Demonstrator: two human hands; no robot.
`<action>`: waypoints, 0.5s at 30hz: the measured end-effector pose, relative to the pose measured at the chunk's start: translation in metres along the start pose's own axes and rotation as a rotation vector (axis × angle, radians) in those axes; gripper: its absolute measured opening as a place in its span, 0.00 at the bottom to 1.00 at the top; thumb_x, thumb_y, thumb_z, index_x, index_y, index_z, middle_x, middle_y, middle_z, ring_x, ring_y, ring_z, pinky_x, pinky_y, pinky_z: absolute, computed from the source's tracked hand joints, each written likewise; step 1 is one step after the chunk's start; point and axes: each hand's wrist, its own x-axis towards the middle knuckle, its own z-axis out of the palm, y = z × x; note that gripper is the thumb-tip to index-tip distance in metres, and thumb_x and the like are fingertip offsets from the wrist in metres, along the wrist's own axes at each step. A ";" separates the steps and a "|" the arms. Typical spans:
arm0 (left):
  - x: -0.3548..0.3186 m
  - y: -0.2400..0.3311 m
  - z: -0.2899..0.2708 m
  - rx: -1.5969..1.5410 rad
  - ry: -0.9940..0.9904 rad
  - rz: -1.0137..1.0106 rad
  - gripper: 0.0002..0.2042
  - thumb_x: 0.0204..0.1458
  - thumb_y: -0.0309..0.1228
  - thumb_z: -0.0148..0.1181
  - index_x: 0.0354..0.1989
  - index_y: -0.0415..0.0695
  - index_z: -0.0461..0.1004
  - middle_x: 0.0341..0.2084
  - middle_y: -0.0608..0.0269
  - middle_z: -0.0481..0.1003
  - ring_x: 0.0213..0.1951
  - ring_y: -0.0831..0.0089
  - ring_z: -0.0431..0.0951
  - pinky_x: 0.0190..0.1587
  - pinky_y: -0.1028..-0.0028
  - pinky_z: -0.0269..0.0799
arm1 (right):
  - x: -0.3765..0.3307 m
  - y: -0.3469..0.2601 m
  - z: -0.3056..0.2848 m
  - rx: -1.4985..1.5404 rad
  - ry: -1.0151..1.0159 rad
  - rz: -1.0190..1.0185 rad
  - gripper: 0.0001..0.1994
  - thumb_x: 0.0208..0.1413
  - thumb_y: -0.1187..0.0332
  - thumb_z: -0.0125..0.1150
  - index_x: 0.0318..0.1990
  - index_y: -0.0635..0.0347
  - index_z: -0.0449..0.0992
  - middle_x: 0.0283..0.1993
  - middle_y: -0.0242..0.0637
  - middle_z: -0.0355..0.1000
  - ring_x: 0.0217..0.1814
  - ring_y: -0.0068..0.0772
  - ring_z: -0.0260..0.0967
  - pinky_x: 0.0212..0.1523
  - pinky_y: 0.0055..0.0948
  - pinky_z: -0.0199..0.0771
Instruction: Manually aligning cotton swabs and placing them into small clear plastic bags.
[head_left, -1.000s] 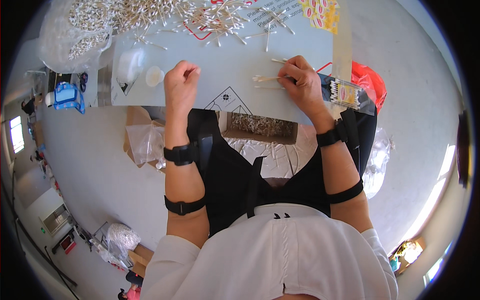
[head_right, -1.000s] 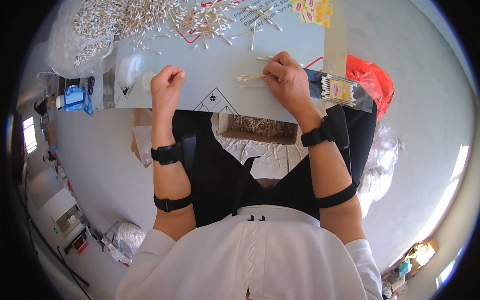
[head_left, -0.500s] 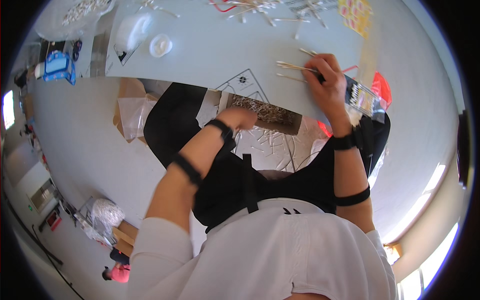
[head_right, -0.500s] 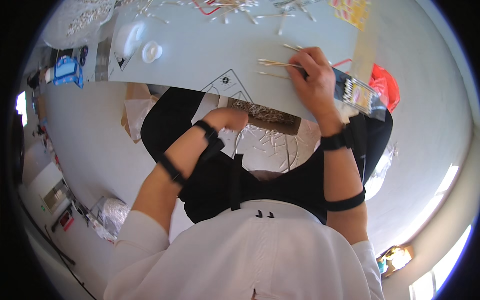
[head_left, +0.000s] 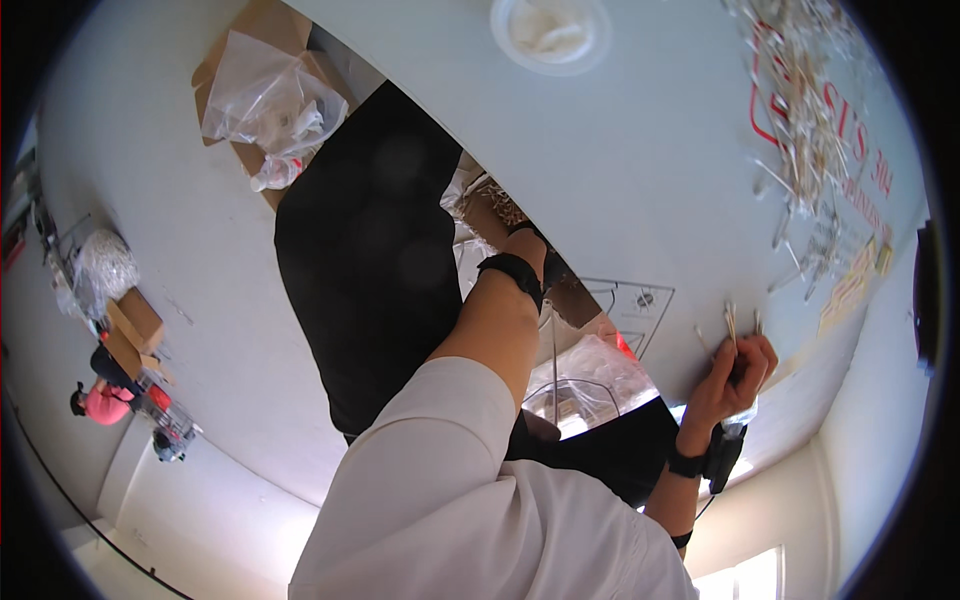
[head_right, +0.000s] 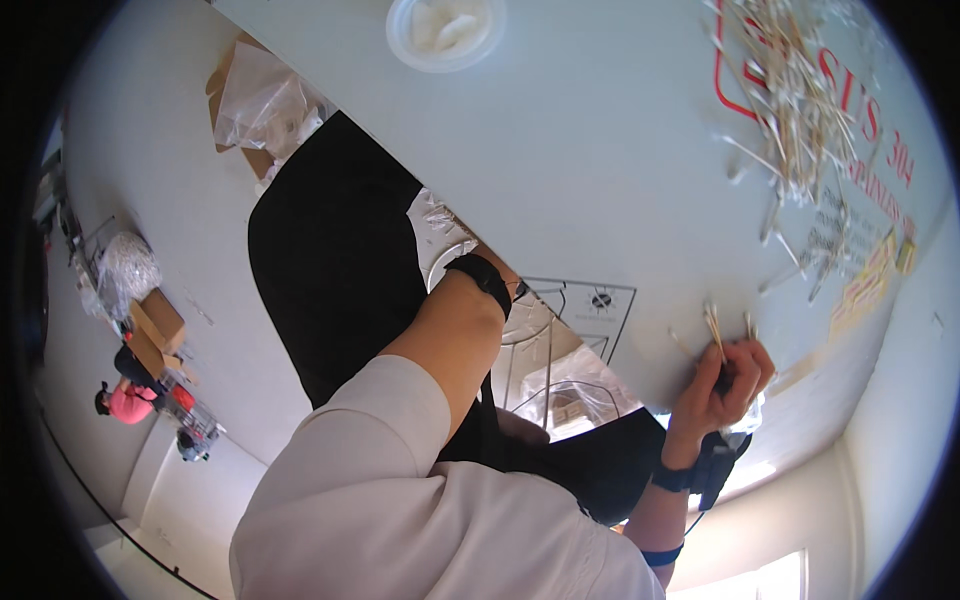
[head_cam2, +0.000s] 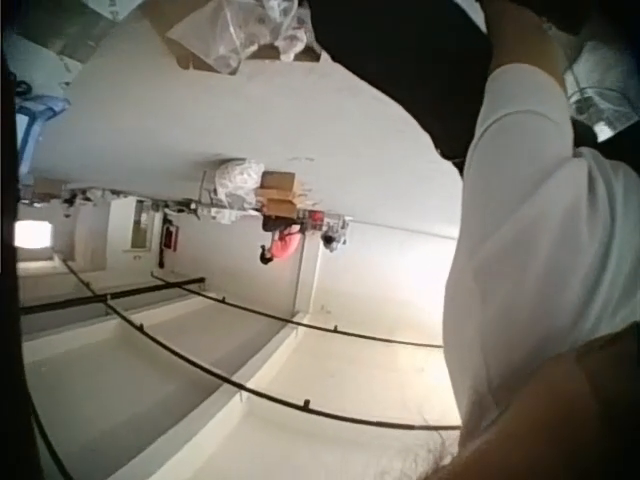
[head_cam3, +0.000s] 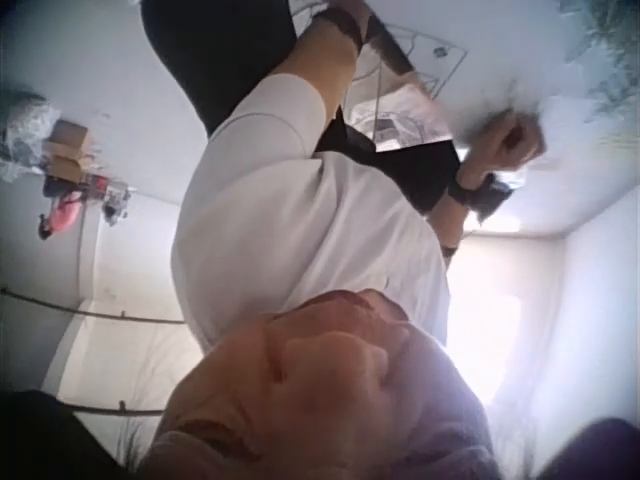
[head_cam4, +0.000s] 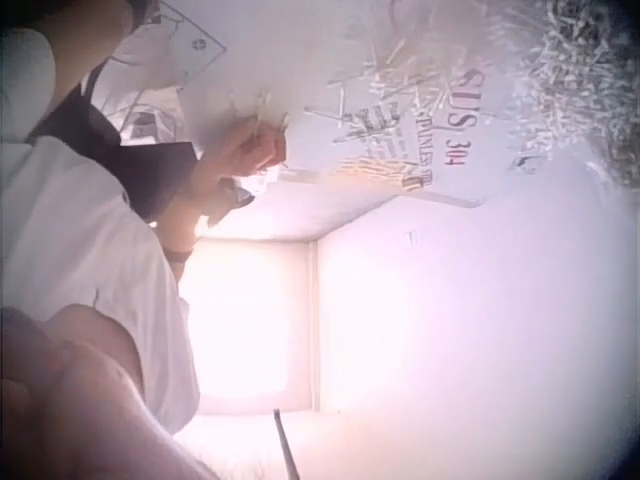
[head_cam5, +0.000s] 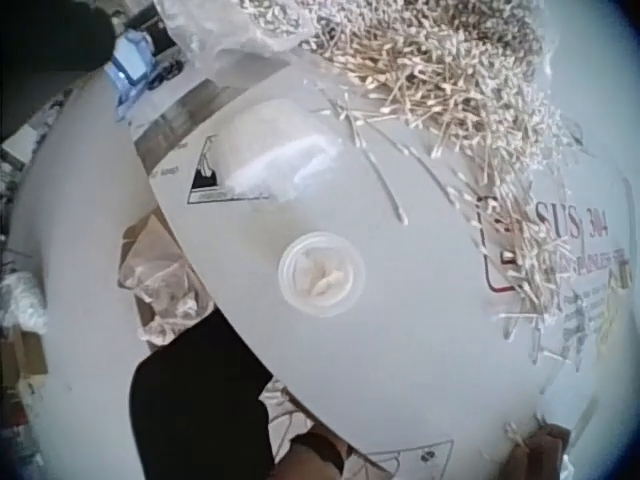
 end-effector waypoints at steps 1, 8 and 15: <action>0.005 -0.002 0.006 -0.029 0.005 -0.023 0.11 0.48 0.29 0.53 0.31 0.36 0.80 0.36 0.43 0.79 0.39 0.52 0.81 0.39 0.60 0.76 | 0.000 -0.003 0.002 -0.004 -0.020 -0.008 0.03 0.57 0.75 0.61 0.37 0.60 0.73 0.45 0.34 0.63 0.32 0.18 0.59 0.29 0.18 0.59; 0.024 0.010 0.040 -0.178 0.042 -0.141 0.11 0.48 0.30 0.53 0.31 0.37 0.80 0.37 0.43 0.79 0.39 0.52 0.81 0.40 0.60 0.76 | 0.005 -0.003 0.000 -0.098 -0.044 -0.102 0.03 0.58 0.73 0.58 0.36 0.59 0.70 0.45 0.35 0.62 0.32 0.19 0.57 0.30 0.19 0.57; 0.031 0.067 0.048 -0.249 0.111 -0.152 0.11 0.49 0.30 0.54 0.31 0.37 0.80 0.37 0.43 0.79 0.39 0.51 0.81 0.40 0.60 0.77 | 0.000 0.006 0.000 -0.046 -0.007 -0.041 0.03 0.58 0.73 0.59 0.36 0.60 0.71 0.44 0.35 0.62 0.32 0.20 0.57 0.30 0.20 0.57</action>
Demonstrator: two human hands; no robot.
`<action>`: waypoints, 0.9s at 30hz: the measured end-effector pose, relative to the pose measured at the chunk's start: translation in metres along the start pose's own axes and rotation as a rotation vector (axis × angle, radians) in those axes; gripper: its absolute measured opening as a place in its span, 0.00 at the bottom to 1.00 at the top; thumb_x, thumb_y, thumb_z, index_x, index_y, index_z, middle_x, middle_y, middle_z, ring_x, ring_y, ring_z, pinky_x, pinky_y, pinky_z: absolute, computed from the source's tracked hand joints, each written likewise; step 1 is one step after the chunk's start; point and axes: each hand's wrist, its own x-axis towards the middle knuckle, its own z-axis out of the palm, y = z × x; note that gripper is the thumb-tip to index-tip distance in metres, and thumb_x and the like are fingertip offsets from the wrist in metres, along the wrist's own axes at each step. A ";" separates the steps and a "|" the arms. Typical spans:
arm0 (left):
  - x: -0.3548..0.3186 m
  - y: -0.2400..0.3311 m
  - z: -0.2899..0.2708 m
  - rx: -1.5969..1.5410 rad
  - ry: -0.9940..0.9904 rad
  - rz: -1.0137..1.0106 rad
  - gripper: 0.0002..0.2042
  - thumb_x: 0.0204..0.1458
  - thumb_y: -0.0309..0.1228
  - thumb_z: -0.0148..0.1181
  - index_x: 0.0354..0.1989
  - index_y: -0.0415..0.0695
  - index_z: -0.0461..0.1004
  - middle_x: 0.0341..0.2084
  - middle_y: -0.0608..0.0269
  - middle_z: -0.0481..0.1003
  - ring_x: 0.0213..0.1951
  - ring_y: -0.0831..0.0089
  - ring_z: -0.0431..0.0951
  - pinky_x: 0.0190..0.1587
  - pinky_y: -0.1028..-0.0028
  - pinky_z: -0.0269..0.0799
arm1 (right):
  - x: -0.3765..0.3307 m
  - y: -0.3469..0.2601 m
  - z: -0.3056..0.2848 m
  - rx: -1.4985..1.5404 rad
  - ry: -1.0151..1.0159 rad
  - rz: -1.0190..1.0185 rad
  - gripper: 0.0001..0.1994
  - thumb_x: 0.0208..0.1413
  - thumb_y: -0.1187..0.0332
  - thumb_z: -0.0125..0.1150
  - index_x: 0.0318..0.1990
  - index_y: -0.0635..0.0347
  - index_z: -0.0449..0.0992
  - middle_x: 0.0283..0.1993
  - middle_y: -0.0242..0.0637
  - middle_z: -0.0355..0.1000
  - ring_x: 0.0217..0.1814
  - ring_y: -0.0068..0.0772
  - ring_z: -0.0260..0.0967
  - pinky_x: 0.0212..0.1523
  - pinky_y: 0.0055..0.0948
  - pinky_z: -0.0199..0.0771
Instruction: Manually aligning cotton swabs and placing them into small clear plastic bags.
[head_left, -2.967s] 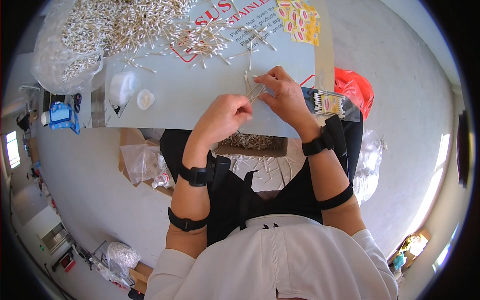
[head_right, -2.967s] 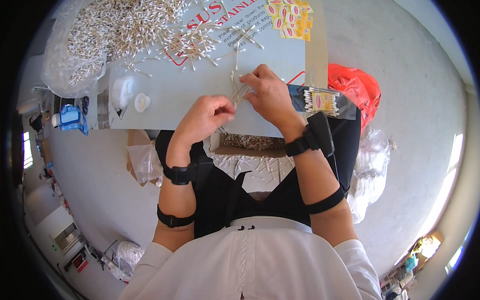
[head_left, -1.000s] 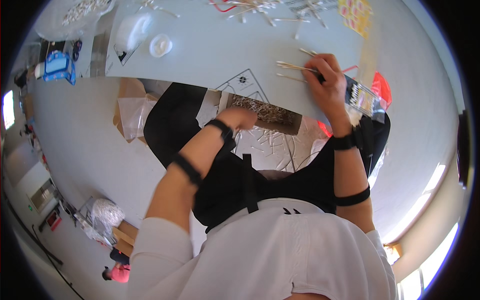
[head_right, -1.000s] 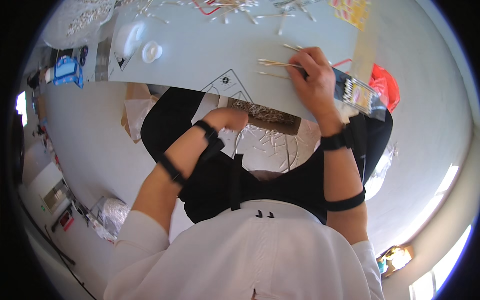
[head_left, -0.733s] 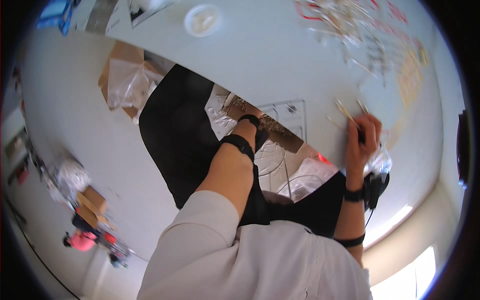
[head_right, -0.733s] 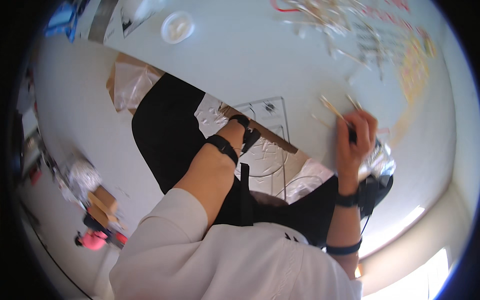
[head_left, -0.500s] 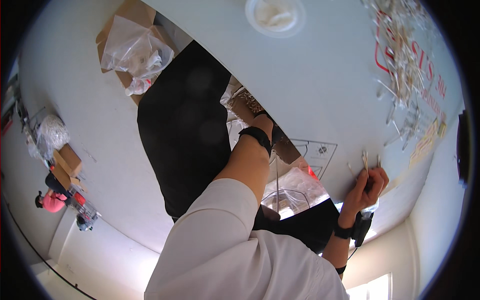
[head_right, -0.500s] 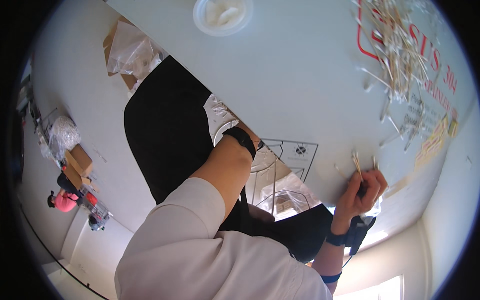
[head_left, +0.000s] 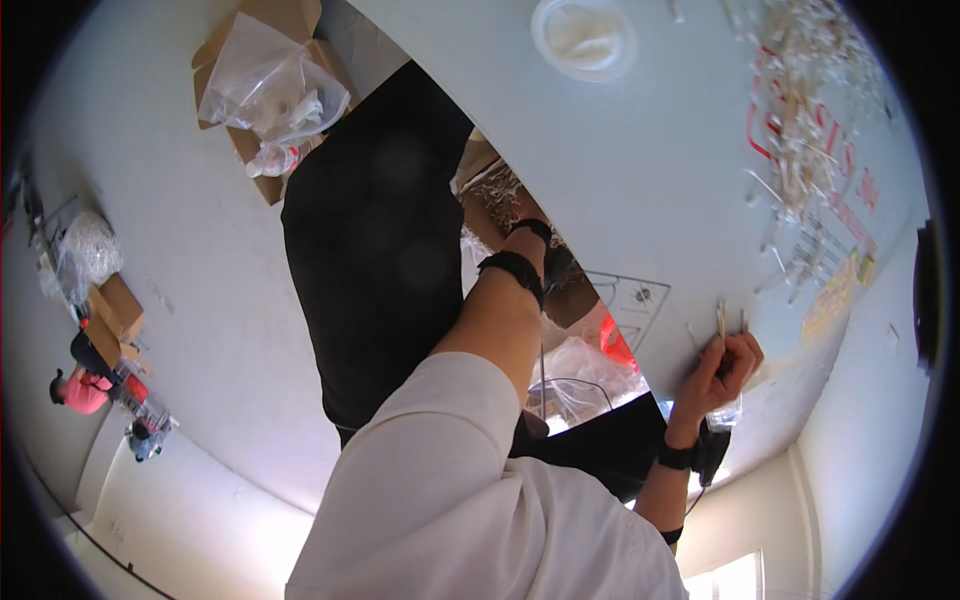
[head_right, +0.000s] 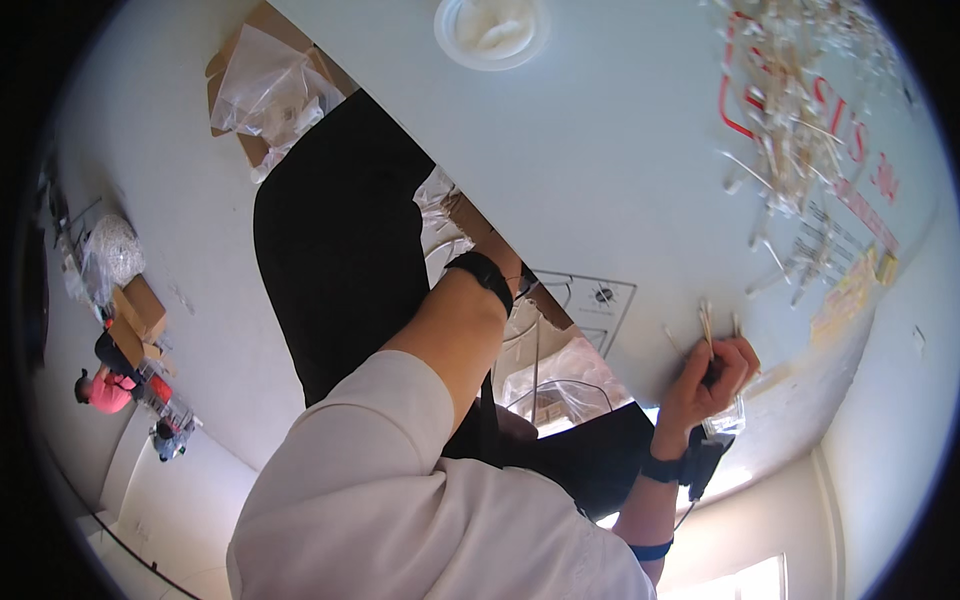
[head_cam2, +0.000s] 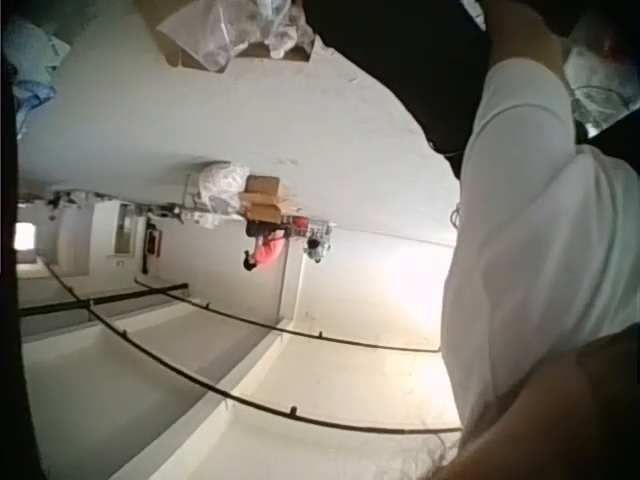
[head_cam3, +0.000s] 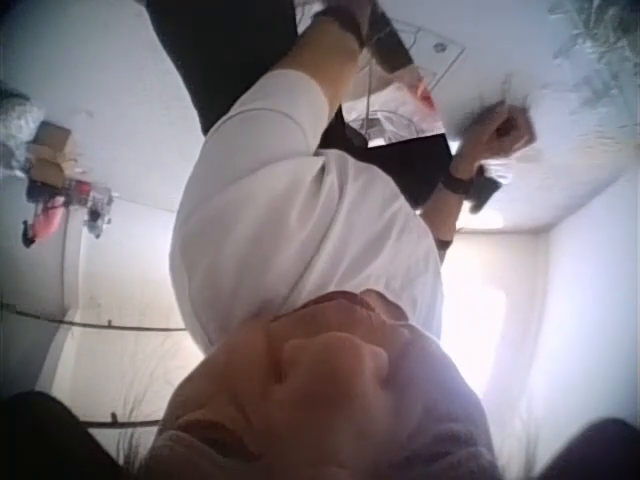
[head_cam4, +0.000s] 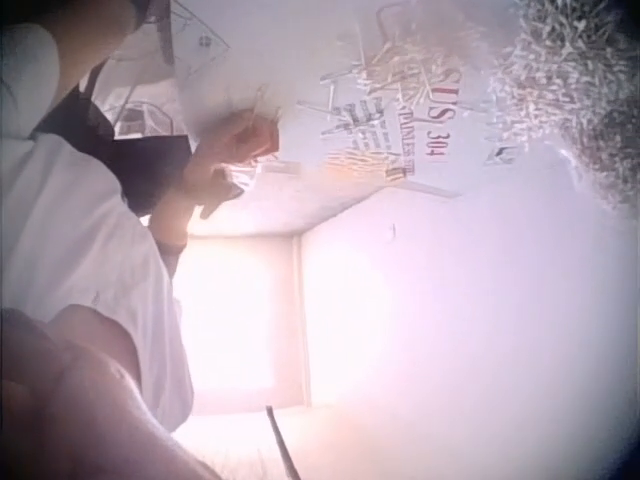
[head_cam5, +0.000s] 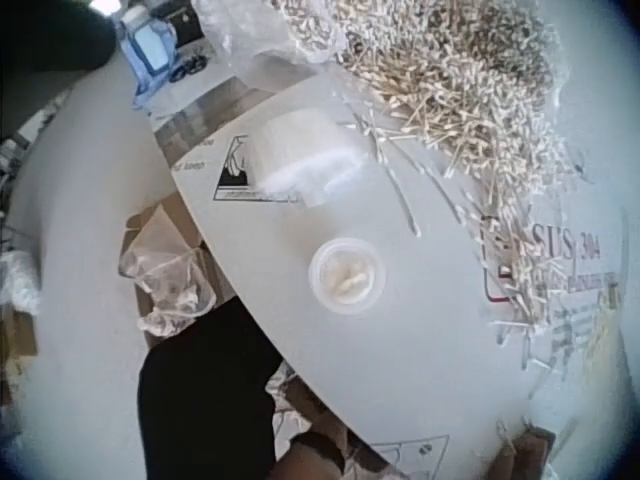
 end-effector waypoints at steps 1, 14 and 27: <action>-0.002 0.017 0.012 -0.014 -0.008 0.018 0.11 0.49 0.30 0.54 0.31 0.37 0.81 0.37 0.43 0.79 0.39 0.51 0.81 0.41 0.60 0.77 | -0.001 0.007 -0.003 -0.017 -0.002 0.007 0.03 0.58 0.73 0.59 0.36 0.60 0.72 0.44 0.35 0.62 0.32 0.20 0.58 0.30 0.20 0.58; -0.166 0.109 -0.078 0.763 -0.544 0.569 0.04 0.37 0.21 0.56 0.19 0.34 0.76 0.20 0.46 0.77 0.24 0.57 0.79 0.23 0.61 0.70 | 0.010 -0.006 0.005 0.168 0.118 -0.095 0.04 0.49 0.77 0.64 0.31 0.62 0.76 0.38 0.40 0.70 0.33 0.34 0.70 0.33 0.27 0.71; -0.205 0.220 -0.150 0.323 0.329 1.279 0.03 0.48 0.18 0.53 0.28 0.39 0.72 0.25 0.56 0.73 0.31 0.58 0.73 0.35 0.65 0.70 | 0.004 -0.016 0.003 0.331 0.238 -0.096 0.10 0.43 0.77 0.66 0.35 0.60 0.77 0.38 0.37 0.69 0.34 0.36 0.70 0.35 0.31 0.72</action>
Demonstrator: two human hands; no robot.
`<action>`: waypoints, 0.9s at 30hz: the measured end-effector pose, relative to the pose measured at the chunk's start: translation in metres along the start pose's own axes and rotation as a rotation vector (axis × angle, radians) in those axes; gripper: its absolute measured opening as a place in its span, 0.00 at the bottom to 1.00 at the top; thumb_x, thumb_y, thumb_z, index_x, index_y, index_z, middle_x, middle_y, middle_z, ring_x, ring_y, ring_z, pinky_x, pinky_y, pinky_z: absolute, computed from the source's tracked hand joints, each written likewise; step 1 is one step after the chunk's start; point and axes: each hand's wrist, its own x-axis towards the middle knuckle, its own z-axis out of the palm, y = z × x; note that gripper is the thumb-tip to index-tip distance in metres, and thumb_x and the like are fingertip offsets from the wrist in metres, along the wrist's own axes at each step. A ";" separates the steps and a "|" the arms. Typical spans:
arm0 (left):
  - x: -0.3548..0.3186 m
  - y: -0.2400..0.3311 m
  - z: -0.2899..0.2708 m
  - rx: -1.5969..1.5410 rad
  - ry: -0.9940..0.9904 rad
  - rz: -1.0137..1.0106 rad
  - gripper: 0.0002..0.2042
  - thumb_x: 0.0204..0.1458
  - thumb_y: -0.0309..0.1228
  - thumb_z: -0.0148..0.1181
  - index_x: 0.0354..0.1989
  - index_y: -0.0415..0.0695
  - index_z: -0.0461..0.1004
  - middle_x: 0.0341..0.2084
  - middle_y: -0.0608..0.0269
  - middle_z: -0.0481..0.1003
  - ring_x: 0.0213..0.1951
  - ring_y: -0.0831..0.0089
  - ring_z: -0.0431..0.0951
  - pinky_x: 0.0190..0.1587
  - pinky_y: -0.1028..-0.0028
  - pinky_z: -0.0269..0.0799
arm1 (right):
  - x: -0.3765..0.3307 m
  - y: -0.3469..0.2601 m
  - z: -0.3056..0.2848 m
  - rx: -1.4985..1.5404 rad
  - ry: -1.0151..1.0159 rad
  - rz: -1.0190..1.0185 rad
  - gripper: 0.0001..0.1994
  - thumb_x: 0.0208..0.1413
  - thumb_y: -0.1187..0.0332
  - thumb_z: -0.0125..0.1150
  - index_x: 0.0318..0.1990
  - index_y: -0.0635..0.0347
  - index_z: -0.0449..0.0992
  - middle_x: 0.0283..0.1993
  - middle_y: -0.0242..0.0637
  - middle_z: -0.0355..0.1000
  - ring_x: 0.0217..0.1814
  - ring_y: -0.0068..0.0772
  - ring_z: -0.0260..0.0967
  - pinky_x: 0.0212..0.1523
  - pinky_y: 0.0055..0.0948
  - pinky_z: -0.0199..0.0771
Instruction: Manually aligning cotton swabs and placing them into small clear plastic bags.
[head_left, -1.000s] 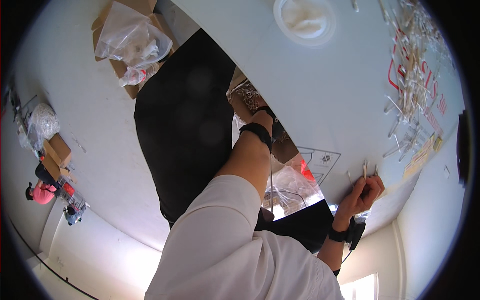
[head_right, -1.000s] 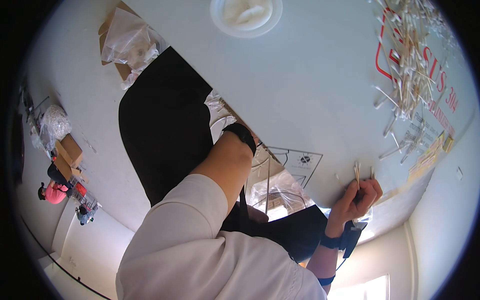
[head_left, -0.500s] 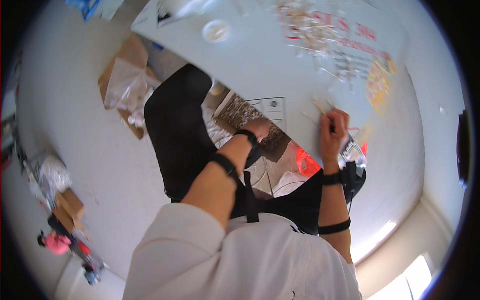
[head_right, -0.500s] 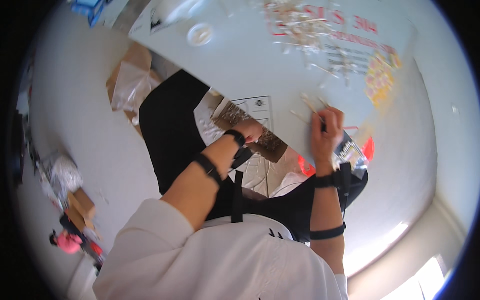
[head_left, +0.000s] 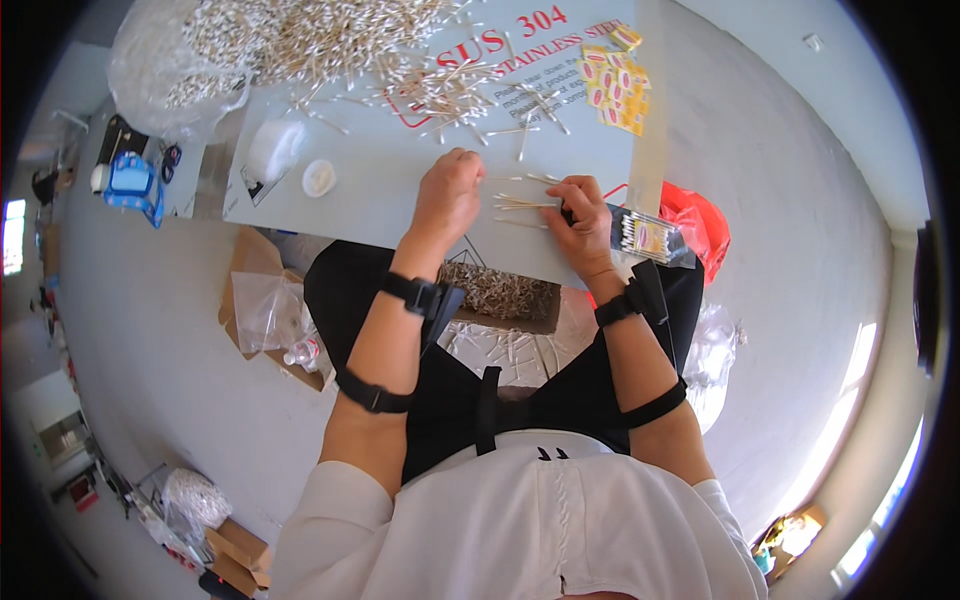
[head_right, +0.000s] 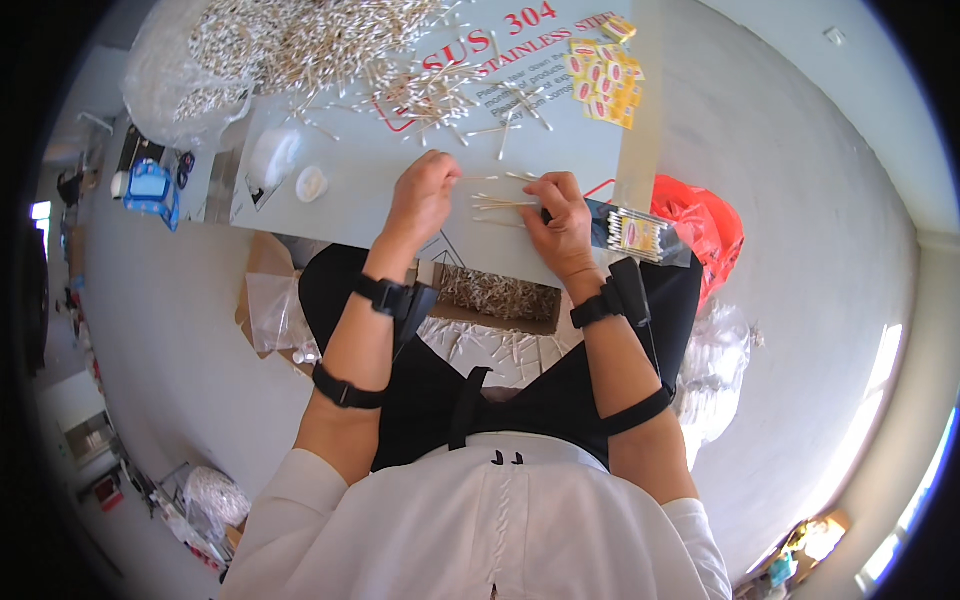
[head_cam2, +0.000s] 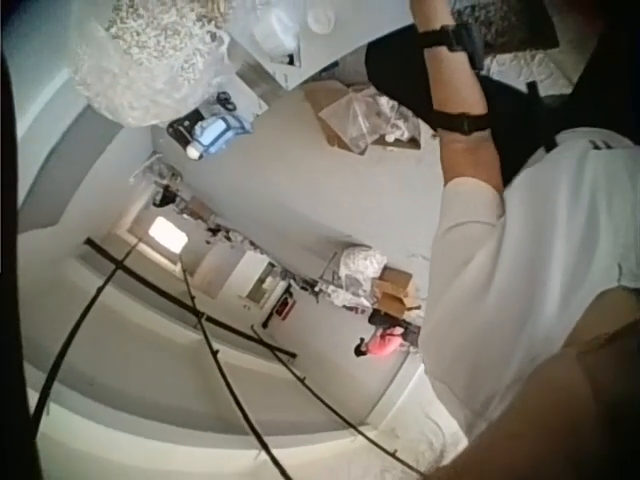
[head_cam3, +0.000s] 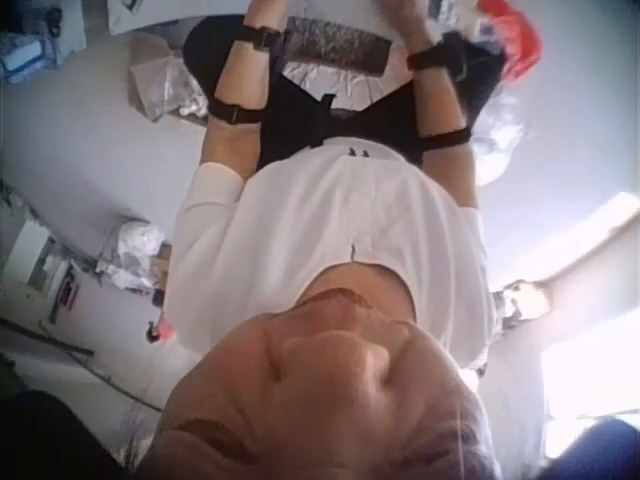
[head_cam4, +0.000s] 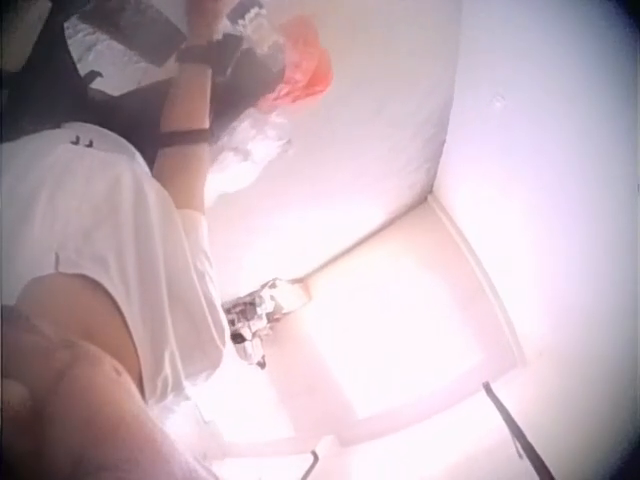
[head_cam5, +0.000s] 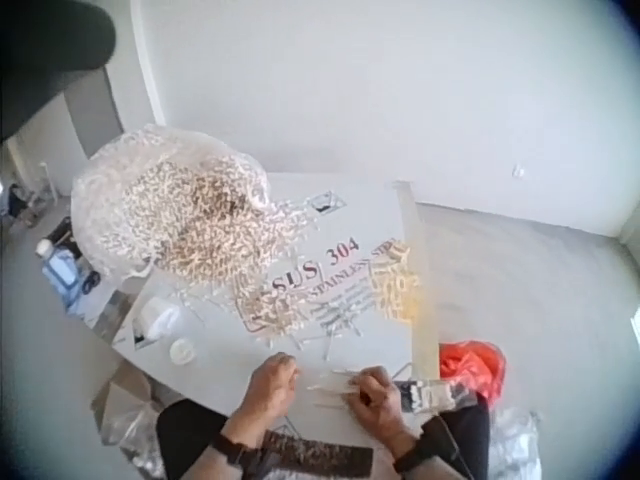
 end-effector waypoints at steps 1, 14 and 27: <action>0.006 0.004 0.011 0.061 0.024 0.048 0.03 0.46 0.18 0.52 0.26 0.39 0.71 0.27 0.54 0.72 0.37 0.53 0.74 0.38 0.60 0.70 | 0.000 -0.002 -0.005 0.031 0.044 0.080 0.11 0.43 0.77 0.66 0.37 0.60 0.77 0.38 0.37 0.69 0.34 0.36 0.70 0.34 0.32 0.72; -0.044 0.042 0.066 0.274 -0.087 0.054 0.34 0.51 0.29 0.61 0.67 0.37 0.54 0.67 0.45 0.52 0.69 0.50 0.51 0.68 0.51 0.44 | 0.051 0.021 -0.001 -0.335 -0.076 0.000 0.02 0.47 0.74 0.60 0.28 0.58 0.73 0.31 0.38 0.69 0.39 0.45 0.70 0.38 0.39 0.71; 0.054 0.029 0.044 0.331 0.234 0.037 0.15 0.44 0.33 0.68 0.40 0.43 0.75 0.41 0.57 0.70 0.48 0.56 0.66 0.49 0.56 0.62 | 0.020 -0.012 -0.007 -0.214 -0.087 -0.007 0.13 0.38 0.73 0.71 0.35 0.59 0.77 0.38 0.41 0.69 0.44 0.46 0.68 0.44 0.40 0.71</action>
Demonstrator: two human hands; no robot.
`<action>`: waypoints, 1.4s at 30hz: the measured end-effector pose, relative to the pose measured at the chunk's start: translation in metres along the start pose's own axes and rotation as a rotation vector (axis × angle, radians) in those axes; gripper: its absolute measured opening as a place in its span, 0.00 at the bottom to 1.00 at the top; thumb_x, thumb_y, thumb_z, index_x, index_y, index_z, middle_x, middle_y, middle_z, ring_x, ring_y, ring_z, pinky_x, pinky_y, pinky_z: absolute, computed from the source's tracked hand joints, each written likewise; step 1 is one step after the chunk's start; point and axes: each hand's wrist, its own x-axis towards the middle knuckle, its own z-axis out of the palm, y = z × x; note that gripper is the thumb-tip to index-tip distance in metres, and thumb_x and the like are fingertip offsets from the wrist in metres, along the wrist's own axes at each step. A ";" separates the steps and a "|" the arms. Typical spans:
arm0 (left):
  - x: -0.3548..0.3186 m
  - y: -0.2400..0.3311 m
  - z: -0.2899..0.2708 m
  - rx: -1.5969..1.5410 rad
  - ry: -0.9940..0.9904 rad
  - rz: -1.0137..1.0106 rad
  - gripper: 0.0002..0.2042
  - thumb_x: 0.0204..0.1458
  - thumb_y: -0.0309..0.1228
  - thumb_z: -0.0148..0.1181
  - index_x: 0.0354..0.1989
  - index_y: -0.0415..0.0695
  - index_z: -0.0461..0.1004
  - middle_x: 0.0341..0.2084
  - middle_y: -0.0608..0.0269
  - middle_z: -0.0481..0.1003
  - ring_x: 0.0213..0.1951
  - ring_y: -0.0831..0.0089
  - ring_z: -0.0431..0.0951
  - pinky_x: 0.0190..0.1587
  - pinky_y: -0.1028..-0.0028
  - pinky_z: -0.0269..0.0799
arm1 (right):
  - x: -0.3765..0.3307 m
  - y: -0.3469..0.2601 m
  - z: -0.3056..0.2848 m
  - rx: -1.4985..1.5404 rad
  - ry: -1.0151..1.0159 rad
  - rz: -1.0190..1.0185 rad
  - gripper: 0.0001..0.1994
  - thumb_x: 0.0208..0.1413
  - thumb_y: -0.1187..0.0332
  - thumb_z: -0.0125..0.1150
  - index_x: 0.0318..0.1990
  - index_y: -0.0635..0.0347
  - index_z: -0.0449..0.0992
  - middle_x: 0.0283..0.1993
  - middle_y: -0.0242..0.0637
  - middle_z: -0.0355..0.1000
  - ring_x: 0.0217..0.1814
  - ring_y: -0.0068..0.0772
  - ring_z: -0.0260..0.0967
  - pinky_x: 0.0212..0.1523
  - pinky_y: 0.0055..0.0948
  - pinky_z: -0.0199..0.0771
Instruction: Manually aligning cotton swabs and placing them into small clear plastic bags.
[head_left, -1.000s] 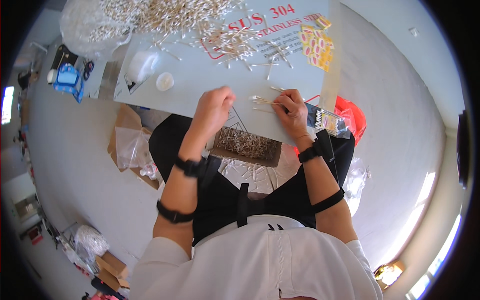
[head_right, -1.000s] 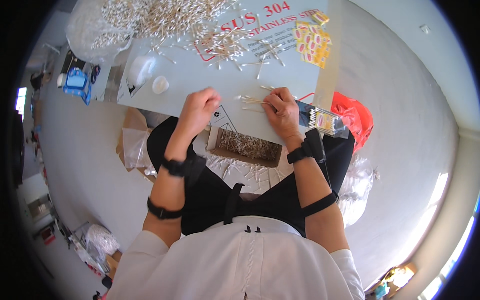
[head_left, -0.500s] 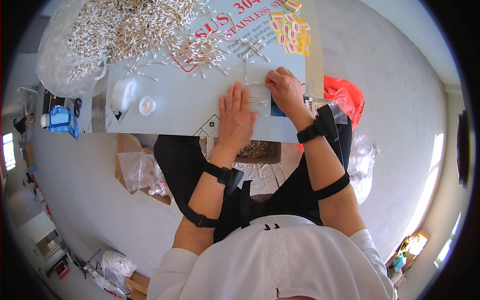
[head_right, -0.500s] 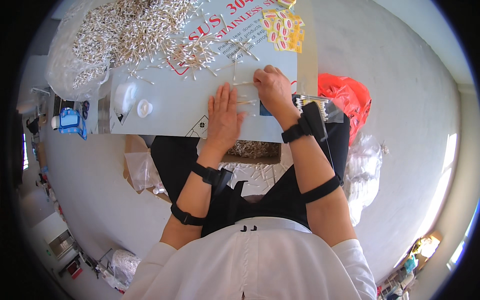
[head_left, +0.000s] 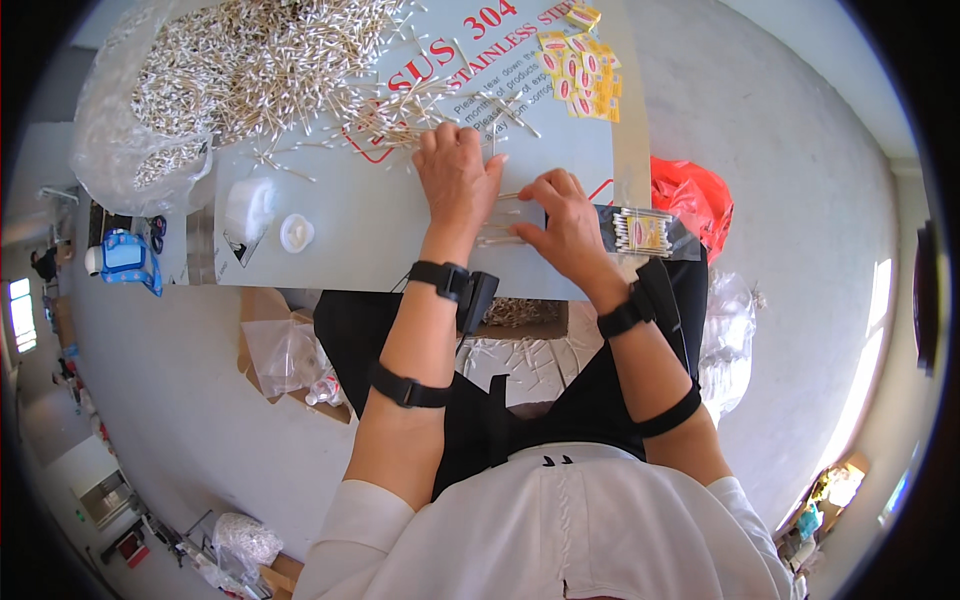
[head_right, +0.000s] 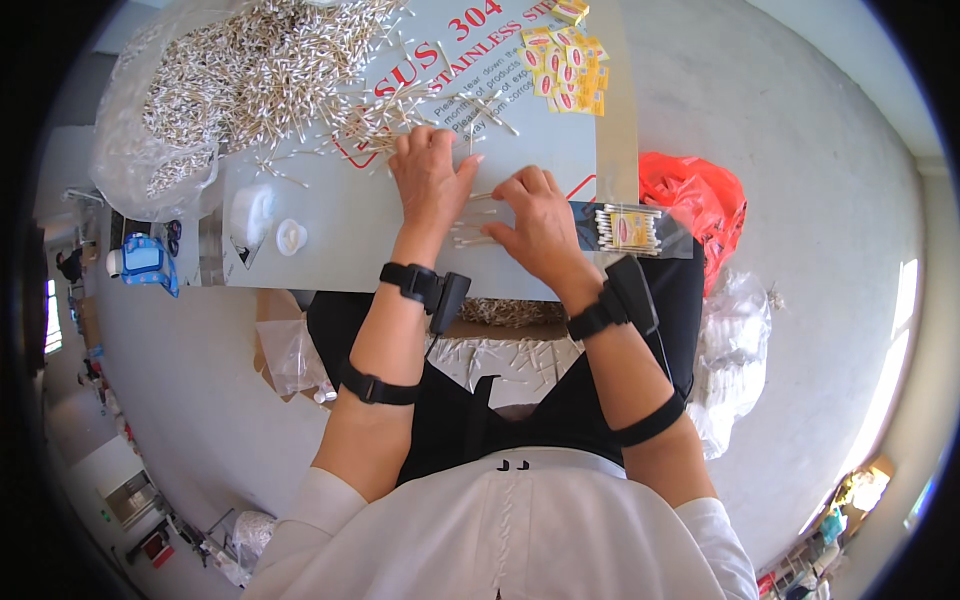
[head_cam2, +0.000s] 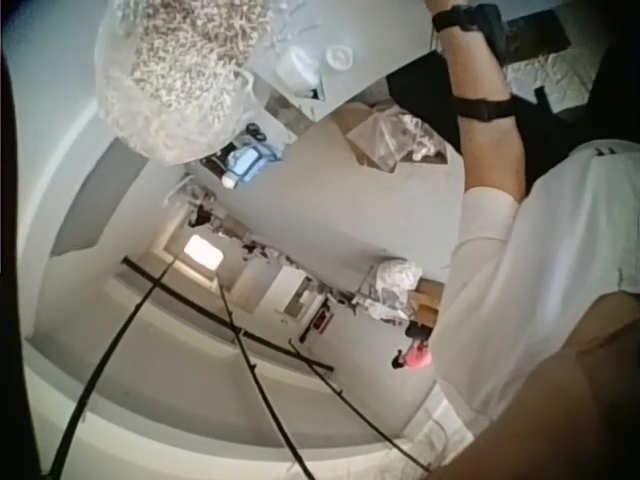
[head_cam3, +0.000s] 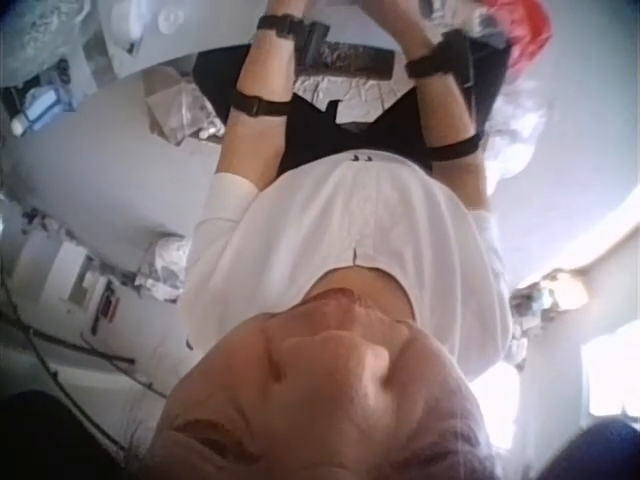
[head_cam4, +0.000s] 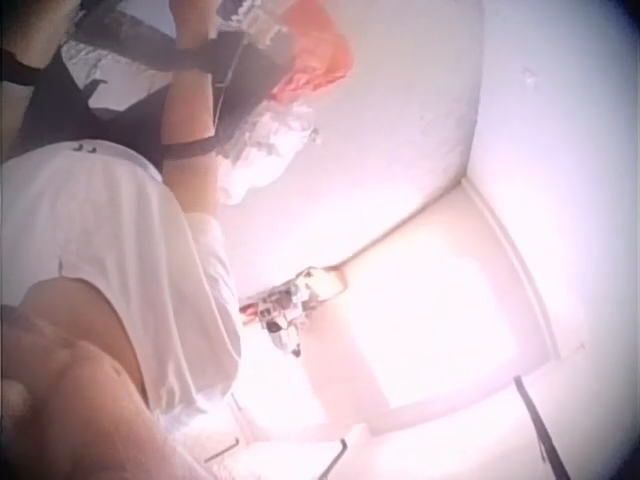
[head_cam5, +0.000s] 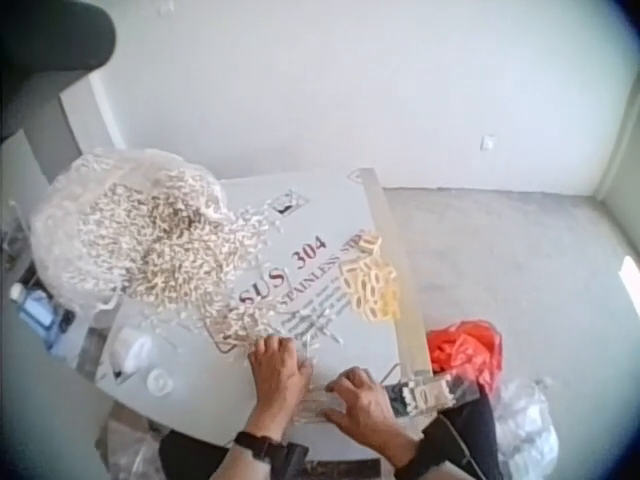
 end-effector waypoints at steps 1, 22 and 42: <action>0.005 0.000 0.005 0.023 -0.068 0.004 0.12 0.43 0.31 0.68 0.36 0.43 0.74 0.39 0.58 0.71 0.46 0.57 0.67 0.47 0.58 0.62 | -0.006 0.002 -0.001 0.031 -0.012 0.034 0.15 0.37 0.72 0.72 0.36 0.59 0.76 0.39 0.41 0.68 0.44 0.46 0.68 0.44 0.41 0.71; -0.046 0.005 0.003 -0.196 -0.056 0.141 0.08 0.40 0.21 0.62 0.28 0.44 0.72 0.29 0.63 0.68 0.39 0.61 0.68 0.43 0.62 0.62 | 0.078 0.054 0.016 -0.192 0.076 -0.005 0.03 0.48 0.69 0.62 0.29 0.56 0.76 0.32 0.38 0.71 0.41 0.46 0.69 0.42 0.40 0.72; -0.026 -0.009 0.001 -0.199 0.012 0.086 0.23 0.52 0.28 0.58 0.58 0.40 0.66 0.59 0.53 0.65 0.63 0.52 0.60 0.65 0.53 0.52 | 0.069 0.054 0.002 0.213 0.259 0.257 0.07 0.48 0.76 0.62 0.37 0.63 0.79 0.35 0.44 0.72 0.35 0.40 0.72 0.39 0.34 0.73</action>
